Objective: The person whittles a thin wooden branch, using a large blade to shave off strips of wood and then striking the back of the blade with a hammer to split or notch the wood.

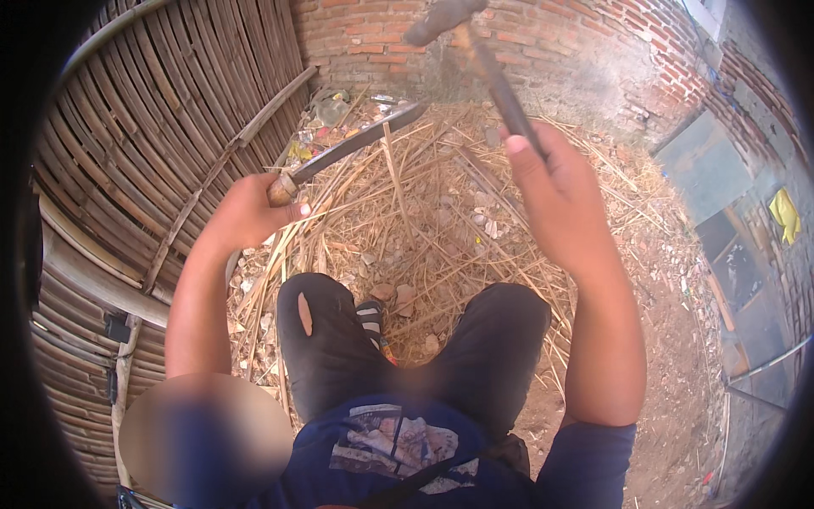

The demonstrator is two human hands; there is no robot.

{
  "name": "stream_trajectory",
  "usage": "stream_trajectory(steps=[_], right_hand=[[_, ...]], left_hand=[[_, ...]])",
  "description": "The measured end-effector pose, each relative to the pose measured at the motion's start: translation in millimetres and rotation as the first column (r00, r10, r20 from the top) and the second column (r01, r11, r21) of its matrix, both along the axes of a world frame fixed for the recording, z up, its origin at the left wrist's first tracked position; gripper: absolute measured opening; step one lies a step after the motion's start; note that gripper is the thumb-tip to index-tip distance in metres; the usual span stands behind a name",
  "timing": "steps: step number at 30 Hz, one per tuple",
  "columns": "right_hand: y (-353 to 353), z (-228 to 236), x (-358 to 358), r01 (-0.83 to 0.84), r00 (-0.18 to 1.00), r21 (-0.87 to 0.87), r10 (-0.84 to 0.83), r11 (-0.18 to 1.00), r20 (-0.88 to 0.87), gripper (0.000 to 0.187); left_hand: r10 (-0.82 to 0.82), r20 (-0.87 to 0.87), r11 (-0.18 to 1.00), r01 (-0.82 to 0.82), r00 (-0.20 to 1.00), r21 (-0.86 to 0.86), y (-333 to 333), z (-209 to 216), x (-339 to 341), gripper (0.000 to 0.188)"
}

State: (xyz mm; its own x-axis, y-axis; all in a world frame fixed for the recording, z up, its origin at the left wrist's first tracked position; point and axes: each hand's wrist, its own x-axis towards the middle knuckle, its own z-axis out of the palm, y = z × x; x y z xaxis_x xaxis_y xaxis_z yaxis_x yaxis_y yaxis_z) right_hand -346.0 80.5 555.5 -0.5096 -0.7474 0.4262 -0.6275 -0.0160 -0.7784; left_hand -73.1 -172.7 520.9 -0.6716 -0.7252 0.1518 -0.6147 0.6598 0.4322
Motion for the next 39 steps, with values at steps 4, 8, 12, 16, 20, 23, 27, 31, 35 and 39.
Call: stream_trajectory(steps=[4, 8, 12, 16, 20, 23, 27, 31, 35, 39], right_hand=[[-4, -7, 4, 0.099, 0.984, 0.028, -0.093, 0.995, -0.151, 0.043], [-12, 1, 5, 0.145, 0.958, -0.192, -0.187, 0.971, -0.219, 0.044], [-28, -5, 5, 0.266, 0.876, -0.158, -0.307, 0.951, -0.373, 0.042], [-42, -30, 2, 0.359, 0.85, 0.457, -0.083, 0.814, -0.521, 0.043], [-36, -21, -4, 0.268, 0.9, 0.374, -0.092, 0.888, -0.427, 0.045], [-25, -4, 4, 0.244, 0.922, 0.16, -0.178, 0.957, -0.344, 0.041], [-21, 0, 12, 0.283, 0.893, -0.047, -0.281, 0.958, -0.352, 0.038], [-29, -28, 5, 0.325, 0.832, 0.267, -0.14, 0.907, -0.537, 0.037], [-36, -11, 9, 0.299, 0.87, 0.49, -0.024, 0.819, -0.492, 0.038], [-21, 1, 3, 0.265, 0.89, 0.225, -0.148, 0.938, -0.431, 0.039]], left_hand=[[0.05, 0.117, 0.998, -0.045, 0.992, -0.043, -3, 17, -9, 0.044], [0.035, 0.103, 0.999, -0.031, 0.994, -0.039, 4, 16, -9, 0.041], [0.034, 0.064, 0.997, -0.029, 0.997, -0.078, 7, 6, -10, 0.04], [0.024, 0.096, 0.999, -0.019, 0.995, -0.048, 12, 8, -10, 0.04], [0.019, 0.092, 0.997, -0.012, 0.996, -0.071, 15, 7, -10, 0.039], [0.029, 0.073, 0.996, -0.023, 0.997, -0.084, 15, 5, -7, 0.038], [0.025, 0.053, 0.996, -0.02, 0.998, -0.092, 13, 5, -5, 0.037], [0.013, 0.067, 0.996, -0.008, 0.998, -0.084, 16, 7, -8, 0.037], [-0.006, 0.067, 0.993, 0.014, 0.998, -0.114, 19, 2, -9, 0.036], [0.019, 0.081, 0.995, -0.01, 0.997, -0.104, 16, 0, -8, 0.036]])
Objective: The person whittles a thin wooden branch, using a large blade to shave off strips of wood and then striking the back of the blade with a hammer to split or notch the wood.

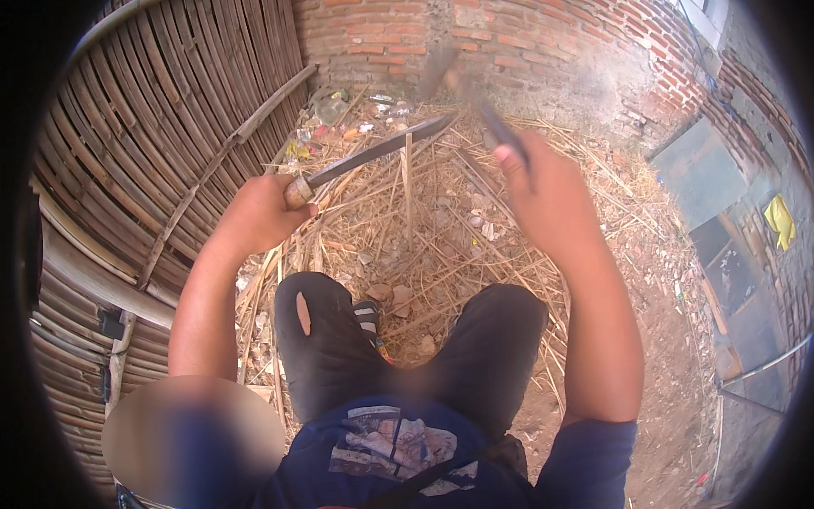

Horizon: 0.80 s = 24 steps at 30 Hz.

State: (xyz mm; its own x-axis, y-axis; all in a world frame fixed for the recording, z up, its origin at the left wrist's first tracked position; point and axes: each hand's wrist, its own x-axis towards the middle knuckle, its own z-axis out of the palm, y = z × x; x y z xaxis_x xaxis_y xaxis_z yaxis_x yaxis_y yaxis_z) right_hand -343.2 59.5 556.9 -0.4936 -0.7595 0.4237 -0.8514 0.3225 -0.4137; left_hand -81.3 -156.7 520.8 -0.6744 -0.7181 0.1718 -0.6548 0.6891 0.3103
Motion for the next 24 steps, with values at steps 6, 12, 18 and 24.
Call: stream_trajectory(steps=[6, 12, 18, 24], right_hand=[[-4, -25, 5, 0.033, 0.997, -0.17, -0.043, 0.985, -0.06, 0.035], [-6, -33, 4, 0.044, 0.996, 0.185, -0.029, 0.982, -0.083, 0.035], [7, 3, 6, -0.049, 0.996, -0.253, 0.029, 0.966, -0.08, 0.038], [-3, -28, 8, 0.132, 0.985, 0.055, -0.125, 0.99, -0.12, 0.034]], left_hand=[[0.008, -0.024, 1.0, -0.007, 1.0, 0.026, 3, 0, -2, 0.037], [0.022, -0.015, 0.999, -0.022, 1.0, 0.024, 4, 1, -3, 0.038], [0.024, -0.014, 1.0, -0.024, 1.0, -0.003, 1, -2, 2, 0.035], [0.044, -0.019, 0.999, -0.043, 0.999, 0.028, 3, 1, -2, 0.034]])
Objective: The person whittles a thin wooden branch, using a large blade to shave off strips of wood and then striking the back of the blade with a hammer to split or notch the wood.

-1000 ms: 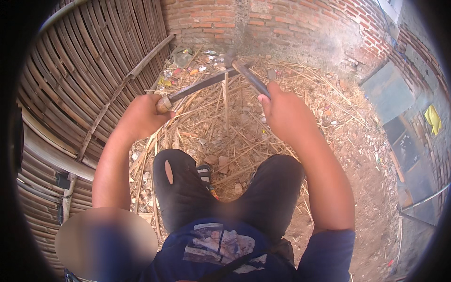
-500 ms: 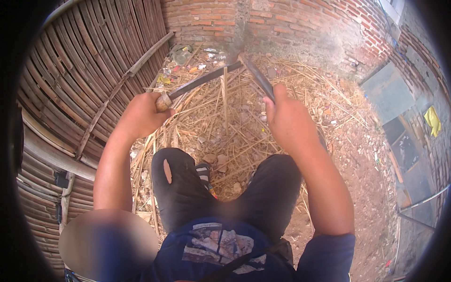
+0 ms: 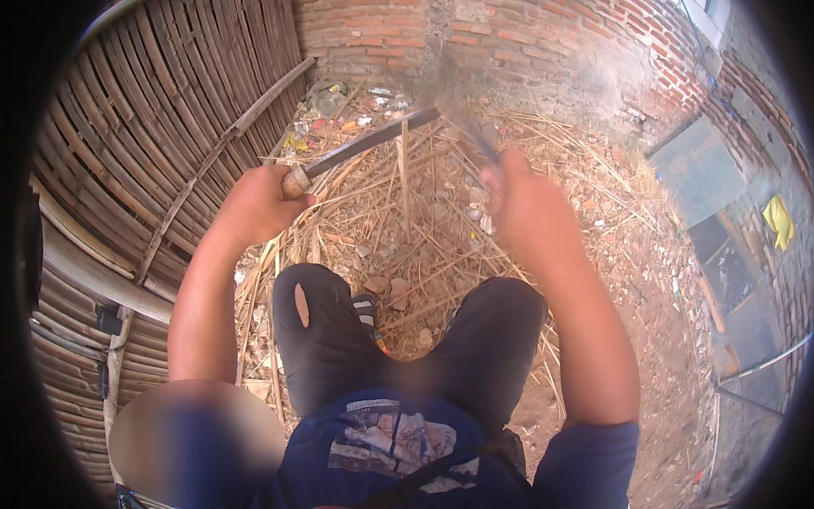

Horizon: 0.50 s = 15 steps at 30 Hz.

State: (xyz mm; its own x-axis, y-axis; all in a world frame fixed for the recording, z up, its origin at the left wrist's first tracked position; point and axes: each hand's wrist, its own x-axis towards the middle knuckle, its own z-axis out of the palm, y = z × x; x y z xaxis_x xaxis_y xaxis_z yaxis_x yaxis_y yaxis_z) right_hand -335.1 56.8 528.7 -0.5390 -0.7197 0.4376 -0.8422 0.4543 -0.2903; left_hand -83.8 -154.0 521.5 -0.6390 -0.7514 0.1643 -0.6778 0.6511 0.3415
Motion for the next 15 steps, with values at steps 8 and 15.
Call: stream_trajectory(steps=[8, 15], right_hand=[[7, -28, -25, -0.2, 0.97, 0.409, 0.121, 0.891, 0.21, 0.042], [4, 36, -20, -0.071, 0.992, -0.273, 0.096, 0.959, 0.078, 0.038]], left_hand=[[0.025, -0.016, 0.999, -0.025, 1.0, 0.039, -10, -8, 13, 0.034], [0.043, -0.006, 0.998, -0.043, 0.999, 0.052, -8, -6, 11, 0.037]])
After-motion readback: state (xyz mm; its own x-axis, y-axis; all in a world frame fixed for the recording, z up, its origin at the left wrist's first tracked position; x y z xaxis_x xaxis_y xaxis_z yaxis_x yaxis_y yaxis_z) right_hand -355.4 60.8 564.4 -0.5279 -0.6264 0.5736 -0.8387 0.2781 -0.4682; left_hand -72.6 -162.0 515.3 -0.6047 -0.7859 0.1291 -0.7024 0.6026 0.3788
